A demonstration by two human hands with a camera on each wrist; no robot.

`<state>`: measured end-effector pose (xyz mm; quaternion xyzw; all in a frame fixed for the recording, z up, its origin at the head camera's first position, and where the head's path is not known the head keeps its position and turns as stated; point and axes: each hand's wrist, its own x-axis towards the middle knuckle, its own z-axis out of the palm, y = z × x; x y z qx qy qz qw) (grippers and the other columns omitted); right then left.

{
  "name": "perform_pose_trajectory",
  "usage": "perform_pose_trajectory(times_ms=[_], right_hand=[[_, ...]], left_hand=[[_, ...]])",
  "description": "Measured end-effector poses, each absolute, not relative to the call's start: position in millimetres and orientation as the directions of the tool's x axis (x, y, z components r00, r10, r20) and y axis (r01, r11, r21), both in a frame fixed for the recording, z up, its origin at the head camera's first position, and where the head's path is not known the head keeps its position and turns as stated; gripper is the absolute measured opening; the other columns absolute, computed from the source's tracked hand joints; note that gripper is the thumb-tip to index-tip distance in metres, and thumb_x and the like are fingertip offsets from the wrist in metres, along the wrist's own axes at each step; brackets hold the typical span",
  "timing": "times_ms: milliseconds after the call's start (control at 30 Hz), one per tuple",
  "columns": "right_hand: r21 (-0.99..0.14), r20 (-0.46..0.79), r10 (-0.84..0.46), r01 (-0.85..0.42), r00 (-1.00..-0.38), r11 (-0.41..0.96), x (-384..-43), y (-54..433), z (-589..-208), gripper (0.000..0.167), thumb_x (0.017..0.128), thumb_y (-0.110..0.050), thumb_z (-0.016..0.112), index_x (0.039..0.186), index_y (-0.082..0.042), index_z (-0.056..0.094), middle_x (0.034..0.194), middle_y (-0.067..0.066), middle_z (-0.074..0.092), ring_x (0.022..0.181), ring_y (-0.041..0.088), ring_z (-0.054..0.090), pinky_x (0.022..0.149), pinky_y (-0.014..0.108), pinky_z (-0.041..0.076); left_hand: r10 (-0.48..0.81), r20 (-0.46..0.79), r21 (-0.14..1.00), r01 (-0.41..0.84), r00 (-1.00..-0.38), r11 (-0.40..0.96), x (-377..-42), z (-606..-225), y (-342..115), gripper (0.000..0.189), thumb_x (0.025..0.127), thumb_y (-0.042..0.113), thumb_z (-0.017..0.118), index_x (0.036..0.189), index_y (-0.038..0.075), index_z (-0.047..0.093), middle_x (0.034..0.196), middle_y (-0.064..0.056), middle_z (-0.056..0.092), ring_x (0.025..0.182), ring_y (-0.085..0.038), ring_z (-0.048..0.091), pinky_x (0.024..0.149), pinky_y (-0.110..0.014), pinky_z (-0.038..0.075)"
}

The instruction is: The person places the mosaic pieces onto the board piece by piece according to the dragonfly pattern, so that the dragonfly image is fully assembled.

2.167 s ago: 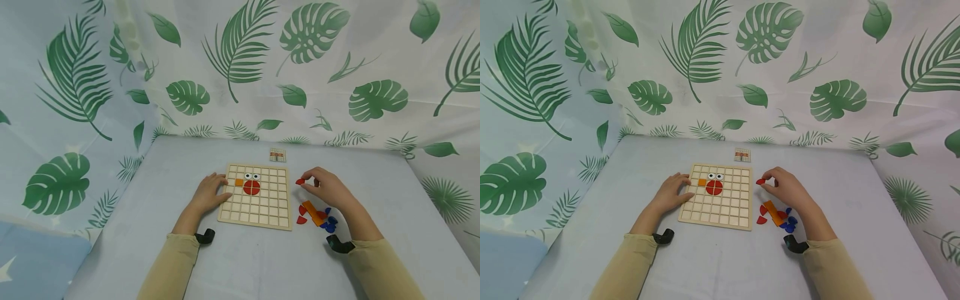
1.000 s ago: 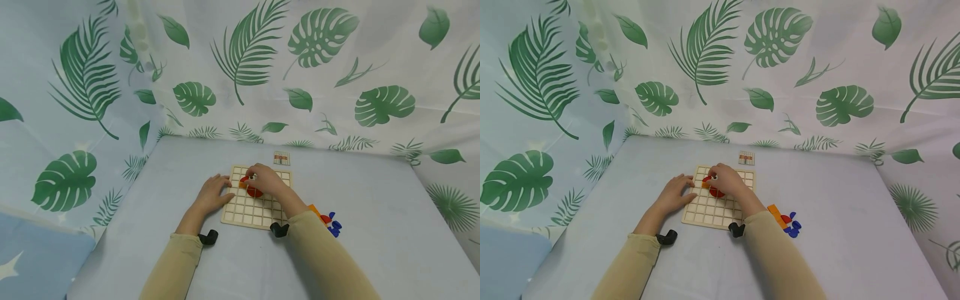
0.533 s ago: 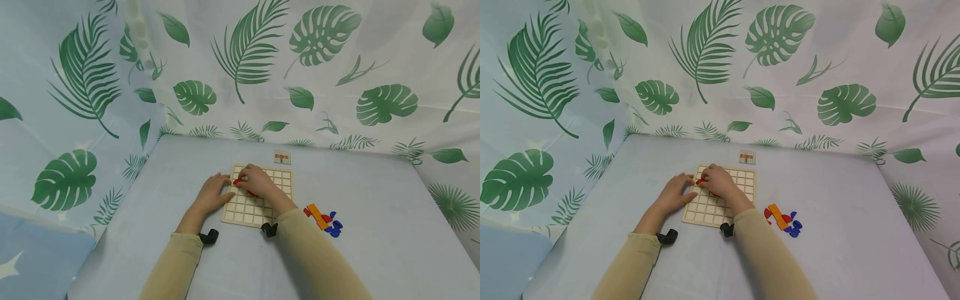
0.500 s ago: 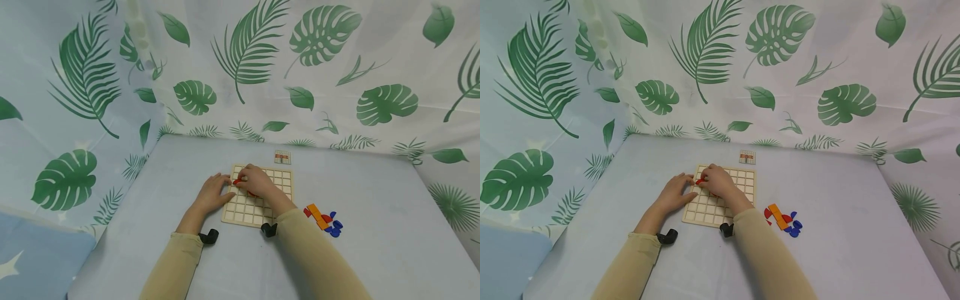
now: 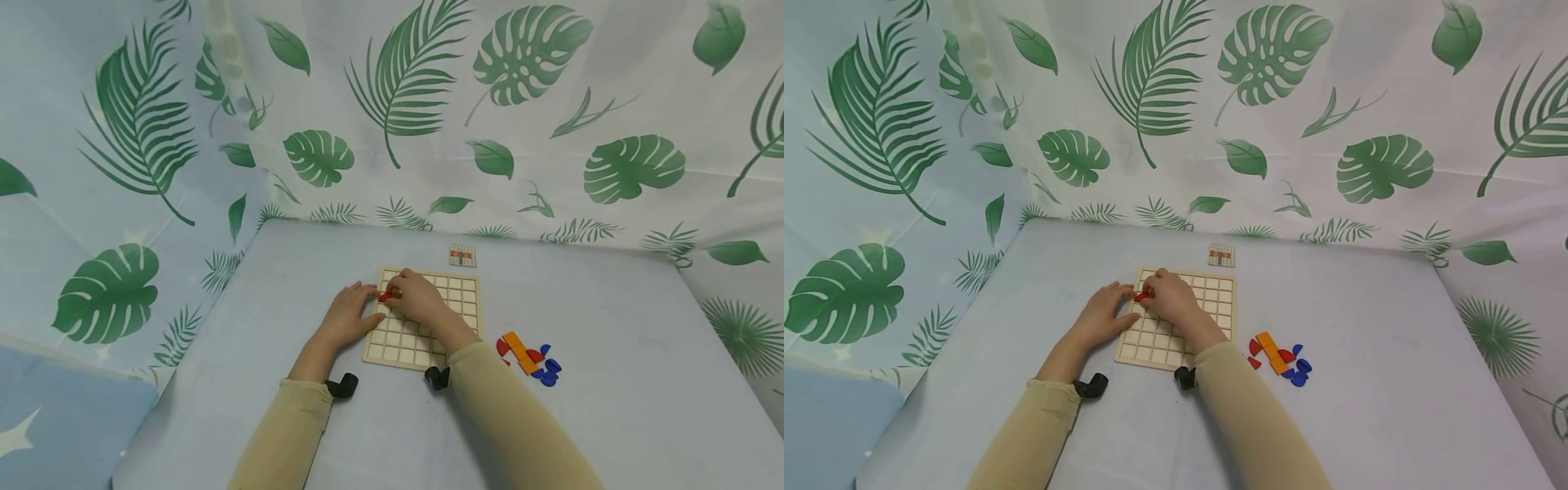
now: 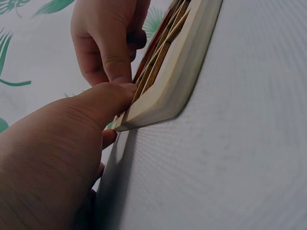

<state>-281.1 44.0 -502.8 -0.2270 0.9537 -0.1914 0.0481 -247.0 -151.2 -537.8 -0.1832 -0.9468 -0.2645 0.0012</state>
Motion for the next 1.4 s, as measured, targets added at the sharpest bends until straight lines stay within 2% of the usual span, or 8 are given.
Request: perform_pose_trajectory(times_ms=[167,367,533,733,800,933,1100,1400], right_hand=[[-0.387,-0.012,-0.449,-0.41,-0.893,0.826,-280,50,-497,0.027,0.094,-0.036,0.067,0.114,-0.018,0.07,0.124,0.006,0.059,0.107,0.024,0.062,0.091,0.041,0.056],[-0.446,-0.002,-0.429,-0.383,-0.903,0.809,-276,72,-486,0.029,0.096,-0.036,0.064,0.118,-0.017,0.068,0.126,0.005,0.057,0.111,0.025,0.06,0.094,0.043,0.055],[-0.491,0.037,-0.391,-0.358,-0.919,0.794,-268,106,-472,0.029,0.096,-0.035,0.064,0.117,-0.014,0.069,0.124,0.007,0.057,0.115,0.029,0.058,0.097,0.048,0.052],[-0.498,0.078,-0.338,-0.33,-0.938,0.802,-255,157,-457,0.029,0.096,-0.033,0.066,0.115,-0.011,0.069,0.124,0.011,0.057,0.12,0.035,0.056,0.099,0.052,0.05],[-0.484,0.086,-0.313,-0.314,-0.946,0.817,-250,176,-454,0.029,0.096,-0.032,0.066,0.115,-0.01,0.069,0.122,0.011,0.057,0.115,0.035,0.057,0.096,0.052,0.051],[-0.46,0.071,-0.25,-0.254,-0.966,0.851,-236,215,-451,0.028,0.096,-0.033,0.066,0.114,-0.012,0.069,0.119,0.012,0.059,0.098,0.031,0.056,0.081,0.043,0.054],[-0.459,0.016,-0.195,-0.181,-0.981,0.87,-215,261,-456,0.026,0.096,-0.034,0.065,0.113,-0.014,0.069,0.113,0.01,0.062,0.087,0.024,0.05,0.065,0.03,0.048],[-0.491,-0.072,-0.208,-0.147,-0.976,0.859,-185,305,-477,0.029,0.096,-0.037,0.065,0.114,-0.015,0.069,0.093,0.002,0.059,0.08,0.019,0.048,0.057,0.024,0.043]], left_hand=[[0.361,0.106,0.473,0.366,-0.927,0.802,-248,-539,-152,0.052,0.094,0.044,0.065,0.136,0.017,0.055,0.15,-0.003,0.049,0.148,-0.03,0.032,0.125,-0.05,0.02],[0.381,0.101,0.44,0.384,-0.919,0.811,-249,-540,-152,0.053,0.095,0.046,0.061,0.143,0.024,0.052,0.152,-0.003,0.047,0.149,-0.031,0.031,0.125,-0.051,0.019],[0.387,0.077,0.431,0.38,-0.919,0.818,-247,-539,-151,0.052,0.097,0.048,0.058,0.145,0.03,0.049,0.154,-0.003,0.044,0.15,-0.032,0.028,0.126,-0.05,0.017],[0.385,0.078,0.43,0.379,-0.92,0.819,-244,-536,-150,0.051,0.097,0.046,0.058,0.145,0.029,0.05,0.155,-0.004,0.043,0.15,-0.032,0.028,0.126,-0.049,0.016],[0.387,0.081,0.432,0.382,-0.918,0.817,-244,-537,-151,0.051,0.097,0.046,0.058,0.145,0.028,0.051,0.154,-0.004,0.043,0.149,-0.033,0.028,0.126,-0.049,0.017],[0.391,0.071,0.431,0.382,-0.918,0.817,-244,-537,-150,0.051,0.098,0.047,0.057,0.145,0.029,0.05,0.155,-0.004,0.042,0.15,-0.033,0.028,0.126,-0.049,0.016],[0.383,0.068,0.427,0.374,-0.921,0.824,-243,-536,-149,0.051,0.098,0.048,0.056,0.145,0.03,0.05,0.155,-0.003,0.042,0.15,-0.032,0.028,0.126,-0.049,0.016],[0.378,0.082,0.447,0.373,-0.922,0.813,-240,-533,-148,0.051,0.097,0.046,0.058,0.144,0.027,0.051,0.155,-0.004,0.043,0.15,-0.033,0.028,0.126,-0.051,0.016]])
